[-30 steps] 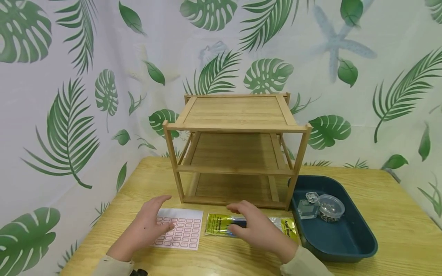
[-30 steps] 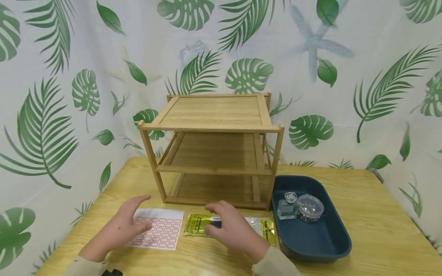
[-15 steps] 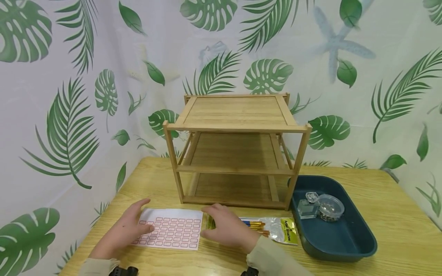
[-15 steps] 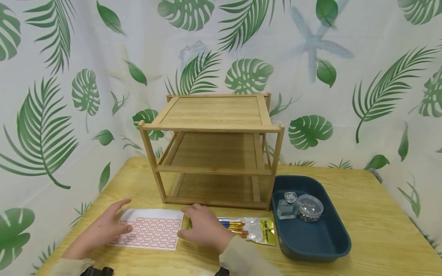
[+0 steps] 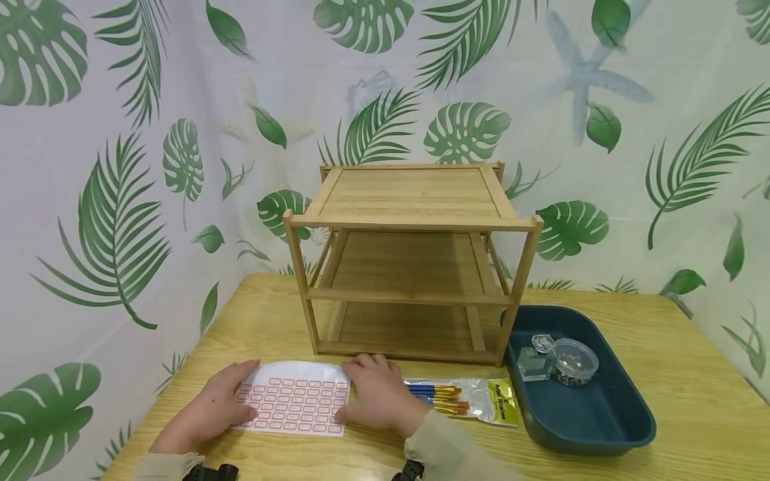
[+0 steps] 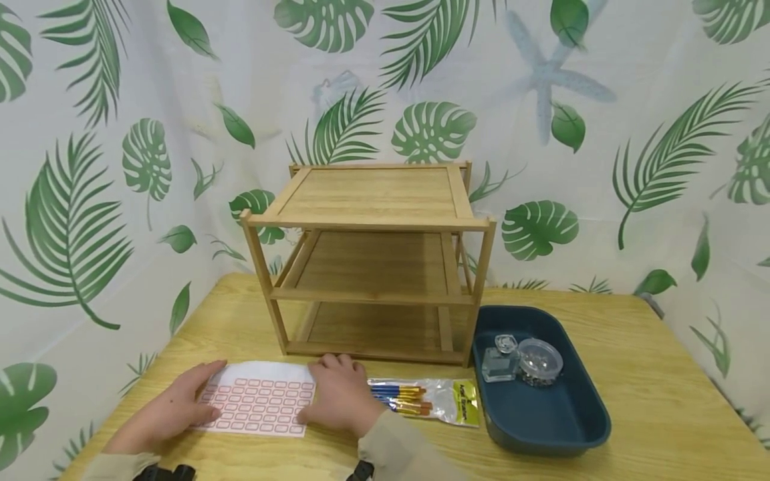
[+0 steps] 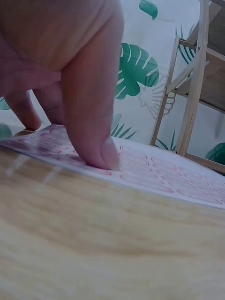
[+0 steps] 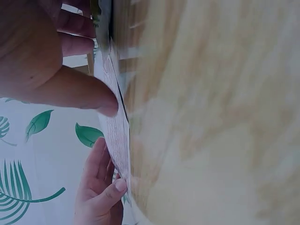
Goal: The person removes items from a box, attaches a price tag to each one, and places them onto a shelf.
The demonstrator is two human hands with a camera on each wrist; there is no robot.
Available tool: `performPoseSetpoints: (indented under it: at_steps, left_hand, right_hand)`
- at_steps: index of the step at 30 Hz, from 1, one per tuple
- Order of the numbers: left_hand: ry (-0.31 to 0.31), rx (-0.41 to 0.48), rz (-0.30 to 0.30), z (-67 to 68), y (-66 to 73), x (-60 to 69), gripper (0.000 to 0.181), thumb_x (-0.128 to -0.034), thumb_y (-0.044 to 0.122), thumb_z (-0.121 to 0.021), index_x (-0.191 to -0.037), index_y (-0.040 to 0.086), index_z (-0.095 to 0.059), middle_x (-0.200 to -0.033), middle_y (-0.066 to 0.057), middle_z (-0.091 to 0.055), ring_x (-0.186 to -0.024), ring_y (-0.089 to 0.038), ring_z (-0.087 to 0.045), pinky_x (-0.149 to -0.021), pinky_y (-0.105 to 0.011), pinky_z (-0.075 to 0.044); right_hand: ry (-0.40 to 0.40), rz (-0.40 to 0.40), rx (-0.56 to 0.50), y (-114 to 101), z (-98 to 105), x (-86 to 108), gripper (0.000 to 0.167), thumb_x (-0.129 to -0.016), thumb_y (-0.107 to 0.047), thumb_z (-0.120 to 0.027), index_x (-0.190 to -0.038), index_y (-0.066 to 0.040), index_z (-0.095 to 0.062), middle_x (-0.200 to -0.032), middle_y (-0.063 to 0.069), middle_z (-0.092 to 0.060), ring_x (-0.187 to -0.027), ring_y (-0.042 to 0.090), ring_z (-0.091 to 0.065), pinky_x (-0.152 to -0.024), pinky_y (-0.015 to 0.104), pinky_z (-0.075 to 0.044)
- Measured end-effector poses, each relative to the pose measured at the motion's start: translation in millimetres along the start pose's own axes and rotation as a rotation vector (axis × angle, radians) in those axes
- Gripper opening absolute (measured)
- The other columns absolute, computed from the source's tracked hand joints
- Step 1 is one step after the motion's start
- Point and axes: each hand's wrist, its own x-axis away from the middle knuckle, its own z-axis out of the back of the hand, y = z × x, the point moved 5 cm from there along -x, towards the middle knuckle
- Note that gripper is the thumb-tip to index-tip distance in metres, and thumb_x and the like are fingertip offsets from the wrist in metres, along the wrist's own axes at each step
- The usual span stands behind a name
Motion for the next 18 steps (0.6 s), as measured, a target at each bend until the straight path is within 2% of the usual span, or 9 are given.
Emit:
performPoseSetpoints:
  at_steps: [5, 10, 18]
  left_hand:
    - [0.001, -0.007, 0.010, 0.6, -1.0, 1.8, 0.081, -0.0831, 0.006, -0.080, -0.153, -0.001, -0.039, -0.155, -0.030, -0.034, -0.143, -0.054, -0.024, -0.112, -0.069, -0.020]
    - [0.009, -0.015, 0.012, 1.3, -2.2, 1.2, 0.078, -0.0834, 0.006, -0.079, -0.152, 0.001, -0.041, -0.151, -0.027, -0.039, -0.138, -0.049, -0.033, -0.109, -0.067, -0.028]
    - [0.054, -0.071, 0.051, 3.7, -1.5, -3.2, 0.056, -0.0859, 0.008, -0.078, -0.137, 0.003, -0.057, -0.125, -0.014, -0.058, -0.115, -0.033, -0.050, -0.098, -0.057, -0.042]
  right_hand:
    - [-0.009, -0.014, 0.011, -5.2, 1.1, 1.7, 0.083, -0.080, -0.053, -0.082, -0.149, -0.020, -0.052, -0.141, 0.000, -0.051, -0.133, 0.032, -0.042, -0.105, 0.063, -0.034]
    - [0.007, -0.018, 0.000, -7.8, 1.1, 0.4, 0.077, -0.078, -0.048, -0.084, -0.144, -0.021, -0.056, -0.135, -0.001, -0.054, -0.130, 0.031, -0.044, -0.105, 0.062, -0.034]
    - [0.037, -0.032, -0.068, -8.5, 2.1, 0.0, 0.033, -0.086, -0.036, -0.079, -0.116, -0.026, -0.069, -0.114, -0.008, -0.058, -0.121, 0.028, -0.049, -0.104, 0.061, -0.034]
